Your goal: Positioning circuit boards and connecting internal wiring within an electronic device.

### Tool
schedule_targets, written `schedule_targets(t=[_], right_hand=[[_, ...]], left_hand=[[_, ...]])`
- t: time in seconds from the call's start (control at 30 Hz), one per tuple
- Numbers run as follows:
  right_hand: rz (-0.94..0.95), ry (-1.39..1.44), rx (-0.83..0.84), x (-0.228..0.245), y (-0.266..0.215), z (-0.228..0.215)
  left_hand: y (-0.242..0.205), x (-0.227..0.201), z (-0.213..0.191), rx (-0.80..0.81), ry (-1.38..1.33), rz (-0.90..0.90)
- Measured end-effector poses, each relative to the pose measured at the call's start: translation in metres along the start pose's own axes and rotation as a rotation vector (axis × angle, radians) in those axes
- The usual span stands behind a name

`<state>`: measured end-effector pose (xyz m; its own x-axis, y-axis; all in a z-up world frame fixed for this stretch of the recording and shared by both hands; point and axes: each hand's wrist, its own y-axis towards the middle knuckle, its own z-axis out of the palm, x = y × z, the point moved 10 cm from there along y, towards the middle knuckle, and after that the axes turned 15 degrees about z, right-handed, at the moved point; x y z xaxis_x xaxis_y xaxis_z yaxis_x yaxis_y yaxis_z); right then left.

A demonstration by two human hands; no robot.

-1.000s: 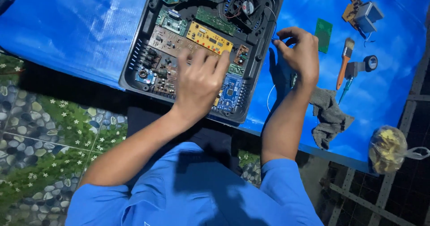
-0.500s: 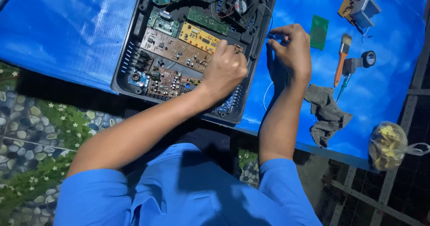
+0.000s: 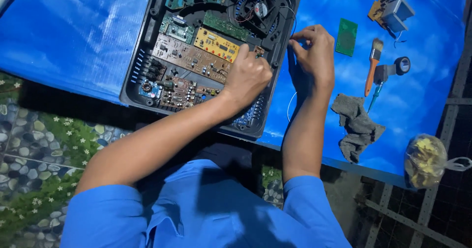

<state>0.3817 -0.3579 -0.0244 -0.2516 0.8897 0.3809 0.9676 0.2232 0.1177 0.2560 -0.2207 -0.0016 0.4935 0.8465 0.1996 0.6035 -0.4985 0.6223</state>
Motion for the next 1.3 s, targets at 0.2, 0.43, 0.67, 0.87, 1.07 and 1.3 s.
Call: schedule_targets(t=[0.2,0.43,0.67,0.87,1.07,1.3], right_hand=[[-0.025,0.058,0.038,0.011,-0.003,-0.004],[-0.039,0.048,0.027,0.012,-0.002,0.000],[-0.043,0.179,-0.055,0.050,-0.014,-0.036],[-0.104,0.347,-0.062,0.080,-0.016,-0.045],[0.026,0.751,0.123,0.072,-0.009,-0.018],[0.255,0.928,0.217,0.057,-0.005,0.003]], left_hand=[[0.014,0.028,-0.039,-0.018,-0.031,-0.133],[0.011,0.055,-0.058,-0.064,-0.093,-0.183],[-0.007,0.051,-0.049,-0.066,-0.116,-0.180],[-0.011,0.035,-0.014,0.220,-0.127,-0.149],[-0.008,0.040,-0.012,0.111,-0.318,-0.206],[-0.007,0.059,0.014,0.147,-0.806,-0.496]])
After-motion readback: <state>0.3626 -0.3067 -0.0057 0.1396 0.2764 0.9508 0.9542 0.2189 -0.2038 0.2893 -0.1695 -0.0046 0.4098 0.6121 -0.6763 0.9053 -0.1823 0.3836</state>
